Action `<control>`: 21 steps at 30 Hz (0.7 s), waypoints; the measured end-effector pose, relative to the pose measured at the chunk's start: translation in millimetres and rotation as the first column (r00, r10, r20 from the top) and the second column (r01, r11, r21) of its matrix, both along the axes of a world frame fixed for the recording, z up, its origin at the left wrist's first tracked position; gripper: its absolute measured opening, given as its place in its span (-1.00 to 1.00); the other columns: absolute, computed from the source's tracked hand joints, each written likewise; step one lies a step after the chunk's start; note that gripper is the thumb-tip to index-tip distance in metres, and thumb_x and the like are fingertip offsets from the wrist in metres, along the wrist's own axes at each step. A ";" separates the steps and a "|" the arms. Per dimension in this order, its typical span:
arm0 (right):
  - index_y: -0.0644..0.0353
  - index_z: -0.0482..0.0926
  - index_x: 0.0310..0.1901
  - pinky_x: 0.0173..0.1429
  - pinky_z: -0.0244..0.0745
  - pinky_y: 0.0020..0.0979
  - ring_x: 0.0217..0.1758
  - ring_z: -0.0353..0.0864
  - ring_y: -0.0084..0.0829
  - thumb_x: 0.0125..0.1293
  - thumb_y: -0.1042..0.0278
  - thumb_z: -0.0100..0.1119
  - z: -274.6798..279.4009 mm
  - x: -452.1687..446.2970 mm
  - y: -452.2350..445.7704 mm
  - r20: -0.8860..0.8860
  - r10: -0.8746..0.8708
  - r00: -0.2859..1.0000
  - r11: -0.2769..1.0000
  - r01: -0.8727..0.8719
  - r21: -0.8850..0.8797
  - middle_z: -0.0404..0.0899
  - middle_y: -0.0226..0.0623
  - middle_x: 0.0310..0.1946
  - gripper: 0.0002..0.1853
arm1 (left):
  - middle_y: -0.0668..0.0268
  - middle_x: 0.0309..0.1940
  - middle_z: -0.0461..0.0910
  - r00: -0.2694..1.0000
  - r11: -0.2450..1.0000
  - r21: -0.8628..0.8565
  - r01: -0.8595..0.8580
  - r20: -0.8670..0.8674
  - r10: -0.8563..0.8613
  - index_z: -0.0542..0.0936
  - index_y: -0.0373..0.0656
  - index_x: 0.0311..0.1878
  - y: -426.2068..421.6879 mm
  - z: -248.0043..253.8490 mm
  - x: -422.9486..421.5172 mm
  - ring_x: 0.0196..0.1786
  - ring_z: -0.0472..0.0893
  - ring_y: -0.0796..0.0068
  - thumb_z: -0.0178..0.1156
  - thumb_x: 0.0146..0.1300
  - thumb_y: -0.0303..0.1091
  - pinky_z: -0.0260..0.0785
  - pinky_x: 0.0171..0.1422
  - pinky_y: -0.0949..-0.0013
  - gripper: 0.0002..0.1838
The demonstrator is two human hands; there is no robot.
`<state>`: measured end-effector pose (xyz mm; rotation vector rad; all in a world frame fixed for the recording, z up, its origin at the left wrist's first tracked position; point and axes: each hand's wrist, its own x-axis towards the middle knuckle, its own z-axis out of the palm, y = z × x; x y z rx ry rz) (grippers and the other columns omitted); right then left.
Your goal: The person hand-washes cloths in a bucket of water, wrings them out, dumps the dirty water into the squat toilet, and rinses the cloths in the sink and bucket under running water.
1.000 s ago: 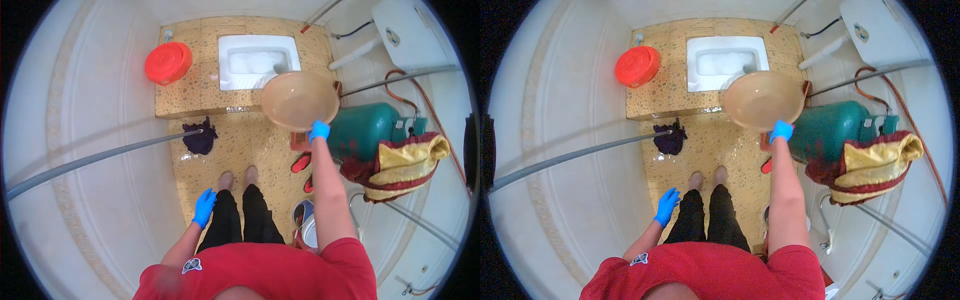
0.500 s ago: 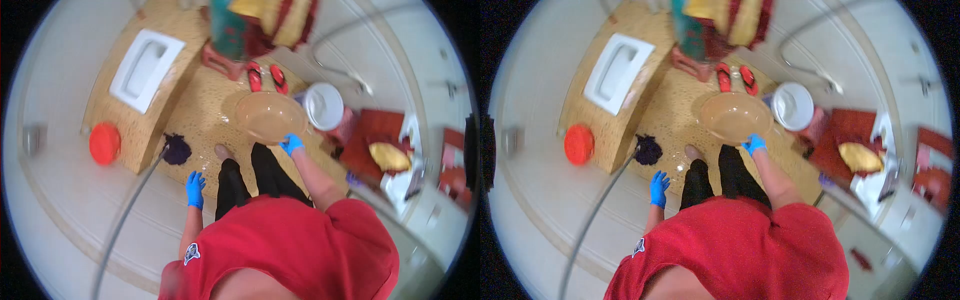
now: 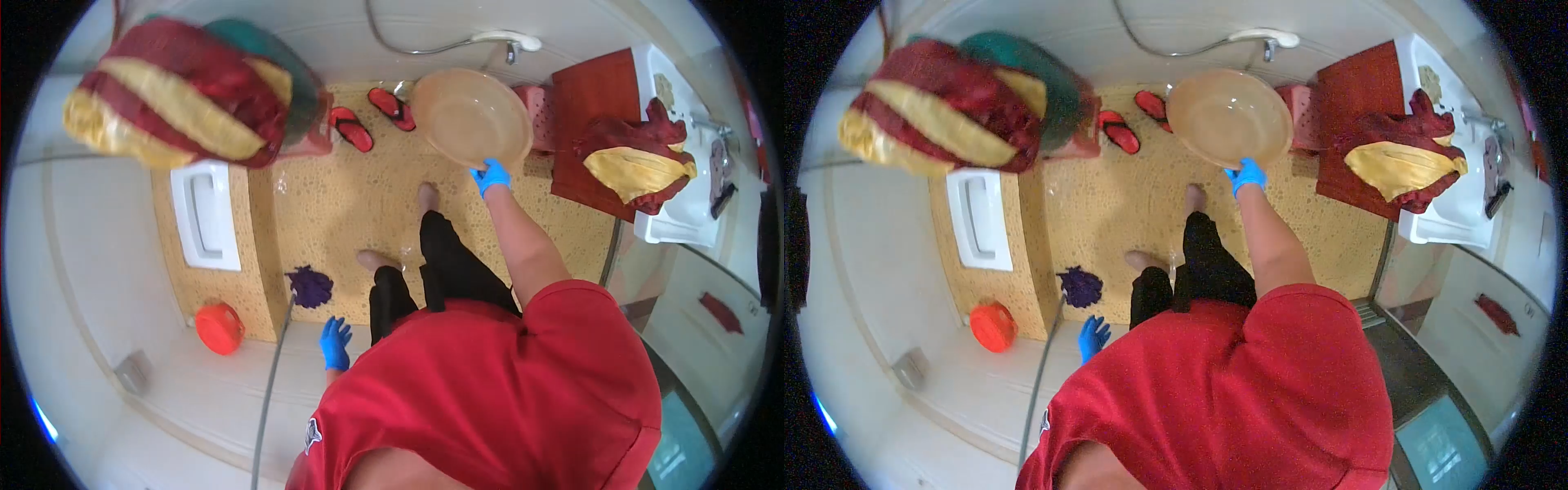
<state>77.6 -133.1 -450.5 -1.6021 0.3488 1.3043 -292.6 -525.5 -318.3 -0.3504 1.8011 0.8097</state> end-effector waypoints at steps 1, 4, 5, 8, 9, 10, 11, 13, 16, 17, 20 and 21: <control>0.12 0.41 0.01 -0.08 0.61 -0.19 -0.07 0.55 -0.20 0.19 0.46 0.10 -6.3 12.6 9.9 -0.062 -0.024 0.998 1.000 0.024 0.000 0.52 -0.19 -0.10 -0.67 | 0.14 0.10 0.49 1.000 1.000 -0.004 0.028 0.011 -0.028 0.29 -0.15 0.29 9.6 3.6 5.2 0.03 0.55 0.20 0.03 0.31 -0.26 0.42 0.01 0.28 -0.51; 0.12 0.37 0.08 -0.03 0.60 -0.15 0.00 0.51 -0.18 0.19 0.45 0.11 -37.3 46.4 29.5 -0.139 -0.045 0.989 0.999 0.043 -0.021 0.46 -0.16 0.00 -0.61 | 0.14 0.10 0.50 0.996 0.996 -0.030 0.087 0.012 -0.087 0.30 -0.15 0.28 44.5 12.6 21.2 0.03 0.56 0.22 0.03 0.31 -0.26 0.42 0.02 0.29 -0.52; 0.12 0.37 0.08 -0.03 0.60 -0.15 0.00 0.51 -0.18 0.19 0.45 0.11 -42.6 54.8 29.4 -0.145 -0.063 0.987 0.998 0.059 -0.032 0.46 -0.16 0.00 -0.61 | 0.14 0.10 0.50 0.995 0.994 -0.042 0.103 0.006 -0.103 0.30 -0.15 0.28 56.2 15.9 25.8 0.03 0.56 0.22 0.03 0.31 -0.26 0.42 0.02 0.29 -0.52; 0.11 0.32 0.14 0.02 0.57 -0.08 0.06 0.46 -0.16 0.19 0.42 0.12 -50.1 71.5 24.7 -0.189 0.111 0.976 0.988 -0.088 0.128 0.37 -0.13 0.11 -0.55 | 0.15 0.09 0.50 0.984 0.983 -0.020 0.180 0.010 -0.180 0.32 -0.15 0.27 91.5 22.3 35.7 0.02 0.56 0.24 0.05 0.30 -0.26 0.42 0.02 0.31 -0.52; 0.11 0.29 0.18 0.03 0.55 -0.08 0.09 0.43 -0.14 0.21 0.39 0.11 -37.9 75.7 24.3 -0.157 0.154 0.975 0.978 -0.173 -0.115 0.33 -0.12 0.14 -0.53 | 0.18 0.08 0.51 0.968 0.968 -0.032 0.250 -0.024 -0.251 0.35 -0.15 0.25 103.9 24.4 38.5 0.02 0.56 0.27 0.06 0.29 -0.26 0.41 0.01 0.33 -0.53; 0.12 0.26 0.21 0.05 0.54 -0.07 0.13 0.41 -0.13 0.23 0.36 0.09 -28.3 77.8 23.4 -0.140 0.203 0.969 0.905 -0.241 -0.352 0.29 -0.11 0.18 -0.50 | 0.21 0.06 0.51 0.945 0.946 -0.044 0.320 -0.054 -0.322 0.37 -0.15 0.23 116.3 26.9 40.2 0.01 0.57 0.31 0.07 0.28 -0.26 0.41 0.00 0.35 -0.54; 0.12 0.26 0.21 0.05 0.54 -0.07 0.13 0.41 -0.13 0.23 0.36 0.09 -55.4 88.6 14.6 -0.149 0.184 0.972 0.907 -0.226 -0.355 0.29 -0.11 0.18 -0.50 | 0.28 0.03 0.53 0.935 0.937 -0.043 0.347 -0.060 -0.349 0.42 -0.14 0.20 132.0 33.6 43.9 0.01 0.57 0.36 0.09 0.26 -0.27 0.40 -0.02 0.38 -0.57; 0.13 0.25 0.21 -0.05 0.51 -0.16 0.01 0.43 -0.22 0.25 0.35 0.04 -105.7 95.6 -9.4 0.018 0.323 0.946 0.865 -0.287 -0.411 0.37 -0.14 0.05 -0.52 | 0.30 0.01 0.54 0.927 0.931 -0.034 0.365 -0.077 -0.366 0.43 -0.14 0.19 147.8 35.6 44.5 0.00 0.57 0.39 0.10 0.26 -0.26 0.40 -0.03 0.39 -0.57; 0.16 0.23 0.21 -0.20 0.47 -0.28 -0.16 0.46 -0.35 0.28 0.32 -0.03 -178.0 108.2 -31.7 0.254 0.520 0.816 0.789 -0.344 -0.508 0.48 -0.17 -0.14 -0.54 | 0.32 -0.02 0.55 0.915 0.918 -0.012 0.397 -0.081 -0.396 0.44 -0.13 0.18 172.1 39.8 44.8 -0.02 0.57 0.44 0.10 0.26 -0.26 0.39 -0.03 0.39 -0.58; 0.16 0.23 0.21 -0.20 0.47 -0.28 -0.16 0.46 -0.35 0.28 0.32 -0.03 -136.2 117.5 -31.4 0.252 0.509 0.823 0.795 -0.337 -0.505 0.48 -0.17 -0.14 -0.54 | 0.33 -0.03 0.55 0.909 0.912 -0.011 0.411 -0.067 -0.410 0.44 -0.13 0.18 177.9 42.3 43.6 -0.04 0.57 0.46 0.10 0.25 -0.26 0.39 -0.03 0.40 -0.57; 0.18 0.29 0.14 -0.28 0.41 -0.25 -0.29 0.42 -0.42 0.28 0.31 -0.06 -106.6 123.7 1.0 0.389 0.409 0.825 0.898 -0.289 -0.331 0.49 -0.24 -0.28 -0.60 | 0.33 -0.03 0.56 0.898 0.900 0.001 0.437 -0.061 -0.436 0.43 -0.14 0.18 195.0 48.0 45.9 -0.04 0.58 0.48 0.10 0.26 -0.24 0.39 -0.03 0.40 -0.56; 0.19 0.34 0.09 -0.29 0.42 -0.27 -0.30 0.44 -0.42 0.29 0.27 -0.09 -168.2 133.8 -6.5 0.520 0.752 0.405 0.644 -0.622 -0.446 0.50 -0.26 -0.23 -0.64 | 0.33 -0.03 0.56 0.893 0.895 -0.008 0.446 -0.062 -0.445 0.43 -0.14 0.18 199.7 48.7 46.2 -0.04 0.58 0.48 0.10 0.26 -0.24 0.39 -0.03 0.40 -0.56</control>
